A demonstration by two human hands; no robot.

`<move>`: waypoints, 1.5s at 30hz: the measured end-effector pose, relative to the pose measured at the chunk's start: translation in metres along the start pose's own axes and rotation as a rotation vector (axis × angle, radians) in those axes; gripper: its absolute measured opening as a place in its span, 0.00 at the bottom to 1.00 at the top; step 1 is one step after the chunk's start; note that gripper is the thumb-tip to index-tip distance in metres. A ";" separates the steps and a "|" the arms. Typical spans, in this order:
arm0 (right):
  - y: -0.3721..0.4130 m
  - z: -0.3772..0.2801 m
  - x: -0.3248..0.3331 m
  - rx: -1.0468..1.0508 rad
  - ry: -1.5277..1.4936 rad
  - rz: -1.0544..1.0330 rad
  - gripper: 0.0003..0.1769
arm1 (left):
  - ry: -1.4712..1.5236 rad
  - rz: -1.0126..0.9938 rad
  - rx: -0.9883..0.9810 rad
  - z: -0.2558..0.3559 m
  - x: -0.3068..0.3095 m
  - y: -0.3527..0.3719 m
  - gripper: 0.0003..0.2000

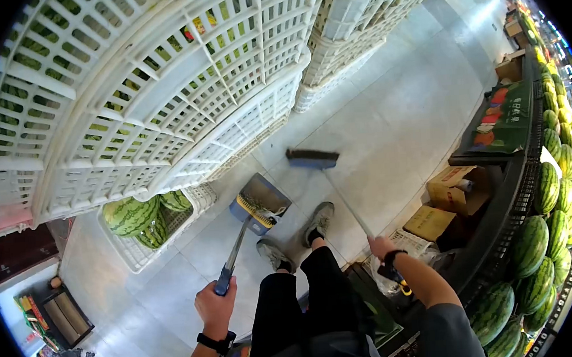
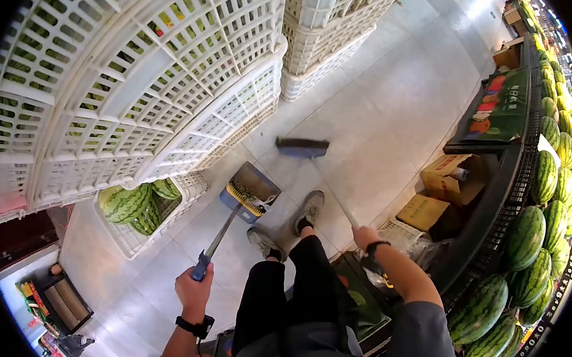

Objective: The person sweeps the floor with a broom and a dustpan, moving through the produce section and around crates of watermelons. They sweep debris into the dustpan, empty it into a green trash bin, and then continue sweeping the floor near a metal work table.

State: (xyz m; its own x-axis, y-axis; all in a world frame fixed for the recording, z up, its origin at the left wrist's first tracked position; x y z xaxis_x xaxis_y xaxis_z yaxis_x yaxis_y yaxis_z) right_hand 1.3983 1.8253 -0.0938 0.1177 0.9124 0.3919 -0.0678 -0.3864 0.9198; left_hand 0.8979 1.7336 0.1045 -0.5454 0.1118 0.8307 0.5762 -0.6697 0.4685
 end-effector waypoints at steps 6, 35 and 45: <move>0.074 -0.012 0.014 -0.099 -0.149 0.097 0.33 | 0.026 0.008 -0.012 -0.006 0.006 0.000 0.24; 0.094 0.048 0.062 -0.339 -0.620 -0.005 0.32 | -0.124 -0.066 -0.183 -0.016 0.040 -0.050 0.27; 0.015 0.062 0.070 -0.238 -0.851 -0.312 0.31 | -0.204 -0.041 -0.220 -0.005 0.040 -0.087 0.25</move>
State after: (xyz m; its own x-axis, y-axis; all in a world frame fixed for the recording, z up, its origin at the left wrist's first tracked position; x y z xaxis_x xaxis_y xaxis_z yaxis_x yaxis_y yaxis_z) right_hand 1.4671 1.8747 -0.0517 0.8438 0.5282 0.0944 -0.1004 -0.0173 0.9948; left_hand 0.8229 1.7929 0.0957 -0.4191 0.2727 0.8660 0.3983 -0.8019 0.4453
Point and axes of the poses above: each hand's wrist, its own y-axis away from the middle knuckle, its own x-axis out of the back of the hand, z = x × y, the point moved 1 cm from there along -y, towards the middle knuckle, and after that the axes turned 1 degree about -z, right-handed, at the moved point
